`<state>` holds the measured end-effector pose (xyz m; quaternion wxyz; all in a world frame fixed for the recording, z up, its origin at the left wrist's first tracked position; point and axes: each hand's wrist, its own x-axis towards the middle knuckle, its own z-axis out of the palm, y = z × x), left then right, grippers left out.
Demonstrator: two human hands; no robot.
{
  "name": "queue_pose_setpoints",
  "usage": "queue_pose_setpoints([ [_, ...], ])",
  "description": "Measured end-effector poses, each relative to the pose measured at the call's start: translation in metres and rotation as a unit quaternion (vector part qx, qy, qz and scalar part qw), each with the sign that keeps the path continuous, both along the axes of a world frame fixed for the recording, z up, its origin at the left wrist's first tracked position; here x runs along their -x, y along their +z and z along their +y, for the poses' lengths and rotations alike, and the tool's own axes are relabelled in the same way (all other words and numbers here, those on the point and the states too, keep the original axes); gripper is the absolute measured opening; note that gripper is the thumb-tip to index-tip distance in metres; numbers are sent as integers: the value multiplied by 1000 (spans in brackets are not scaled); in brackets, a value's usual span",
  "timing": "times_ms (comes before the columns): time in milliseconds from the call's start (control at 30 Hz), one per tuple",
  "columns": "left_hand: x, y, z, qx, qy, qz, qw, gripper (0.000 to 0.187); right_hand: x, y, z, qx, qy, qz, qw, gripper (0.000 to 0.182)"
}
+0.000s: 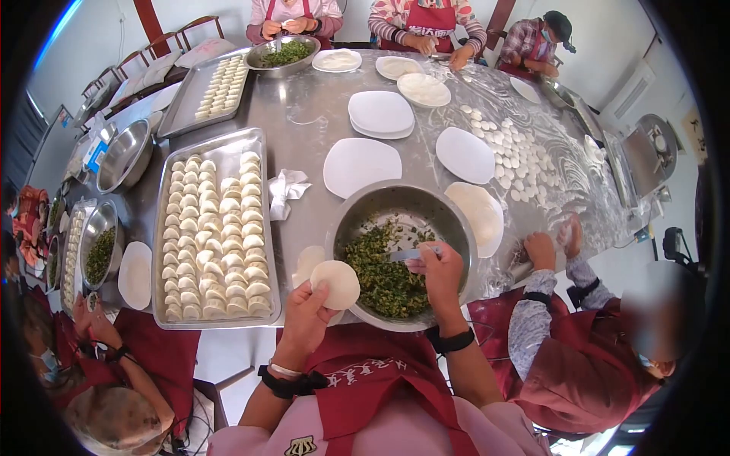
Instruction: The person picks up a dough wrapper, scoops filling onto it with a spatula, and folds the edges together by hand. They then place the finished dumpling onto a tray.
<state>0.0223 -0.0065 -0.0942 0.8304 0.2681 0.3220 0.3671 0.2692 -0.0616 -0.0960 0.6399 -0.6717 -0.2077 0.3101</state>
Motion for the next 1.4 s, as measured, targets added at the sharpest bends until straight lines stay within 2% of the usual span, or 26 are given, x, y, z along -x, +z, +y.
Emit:
queue_pose_setpoints([
  [500,5,9,11,26,30,-58,998,33,-4,-2,-4,-15,-6,204,979,20],
  [567,5,12,13,13,23,-56,998,40,-6,-3,-6,-18,-7,227,974,20],
  [767,-10,20,16,10,9,-72,997,41,-2,37,-17,-64,-18,233,970,19],
  [867,-28,27,15,36,5,-97,995,40,11,60,-20,-84,-20,199,976,19],
  [967,-43,36,16,50,-4,-141,989,39,31,71,-24,-121,-15,116,986,17],
  [1067,-48,40,18,63,-4,-166,984,42,49,78,-32,-77,33,-88,993,15],
  [1100,-48,41,18,69,-2,-169,983,44,50,76,-39,-41,83,-247,965,14],
  [1133,-48,41,20,71,2,-166,984,45,51,70,-41,-86,108,-342,929,14],
  [1200,-49,40,23,72,10,-158,985,47,50,56,-39,-175,152,-518,824,17],
  [1333,-45,35,26,78,9,-164,983,47,57,61,-40,-188,178,-485,835,15],
  [1400,-44,35,26,81,17,-164,983,47,50,68,-42,-169,170,-515,823,13],
])
